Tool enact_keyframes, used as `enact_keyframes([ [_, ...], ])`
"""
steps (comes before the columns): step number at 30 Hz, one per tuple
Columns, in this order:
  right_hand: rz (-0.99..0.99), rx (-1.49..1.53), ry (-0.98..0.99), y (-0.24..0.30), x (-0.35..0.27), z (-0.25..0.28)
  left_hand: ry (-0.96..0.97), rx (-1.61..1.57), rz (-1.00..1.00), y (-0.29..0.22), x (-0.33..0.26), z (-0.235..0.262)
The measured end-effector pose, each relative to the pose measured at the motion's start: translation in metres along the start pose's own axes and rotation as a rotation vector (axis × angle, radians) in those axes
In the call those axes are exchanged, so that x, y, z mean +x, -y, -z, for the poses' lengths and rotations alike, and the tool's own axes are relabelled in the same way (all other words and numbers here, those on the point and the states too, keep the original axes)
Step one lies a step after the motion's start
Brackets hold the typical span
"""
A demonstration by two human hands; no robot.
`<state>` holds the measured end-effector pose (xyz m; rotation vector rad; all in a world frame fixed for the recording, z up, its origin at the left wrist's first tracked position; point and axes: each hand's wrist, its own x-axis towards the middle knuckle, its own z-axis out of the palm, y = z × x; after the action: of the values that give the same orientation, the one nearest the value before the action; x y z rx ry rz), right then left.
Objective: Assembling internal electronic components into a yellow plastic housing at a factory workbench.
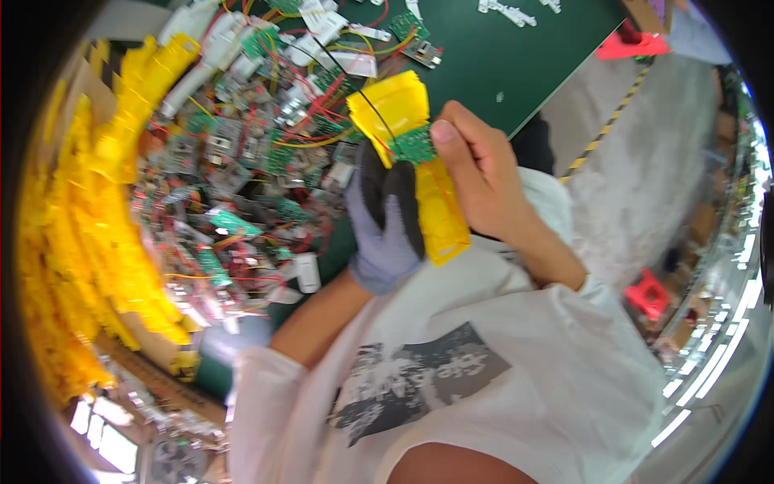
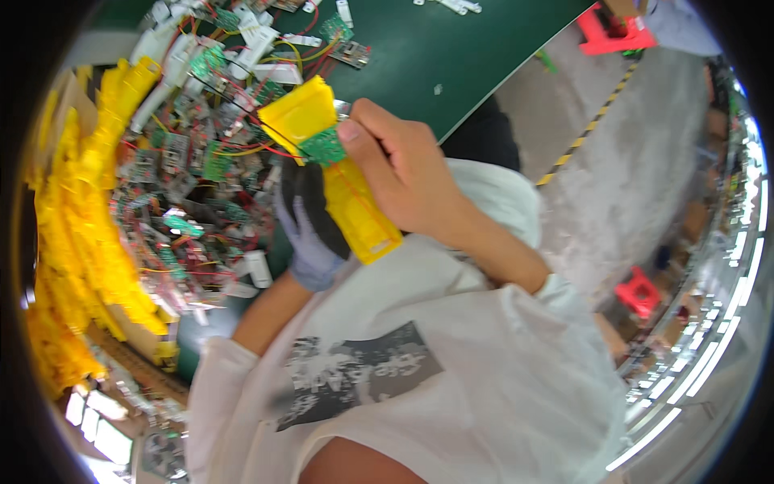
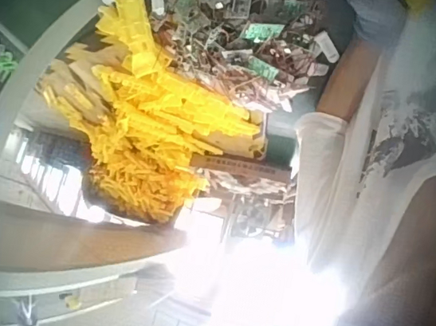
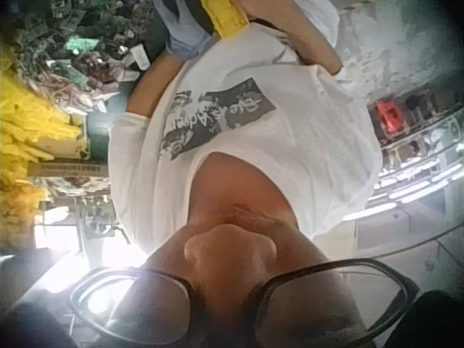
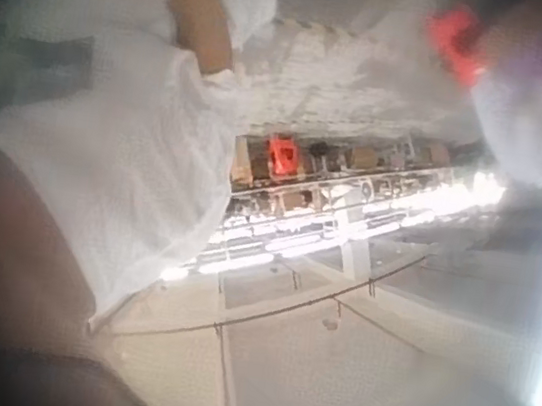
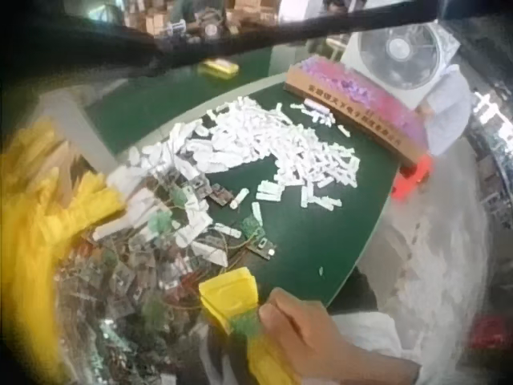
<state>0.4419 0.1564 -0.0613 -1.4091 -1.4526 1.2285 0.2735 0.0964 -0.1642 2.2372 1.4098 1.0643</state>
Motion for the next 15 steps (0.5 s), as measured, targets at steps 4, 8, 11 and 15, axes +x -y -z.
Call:
enact_keyframes([
  [4, 0.098, -0.029, 0.033, -0.002, 0.006, 0.011, -0.013, -0.143, 0.016, -0.035, 0.040, 0.011],
  [8, 0.144, -0.066, 0.042, -0.006, 0.006, 0.021, 0.132, -0.814, 0.563, -0.030, 0.034, -0.001],
  [11, 0.163, -0.005, -0.002, -0.018, 0.008, 0.021, 0.119, -0.248, 0.261, -0.026, 0.054, 0.007],
  [15, 0.213, 0.089, 0.051, -0.025, 0.014, 0.027, -0.111, -0.633, 0.699, -0.060, 0.060, 0.001],
])
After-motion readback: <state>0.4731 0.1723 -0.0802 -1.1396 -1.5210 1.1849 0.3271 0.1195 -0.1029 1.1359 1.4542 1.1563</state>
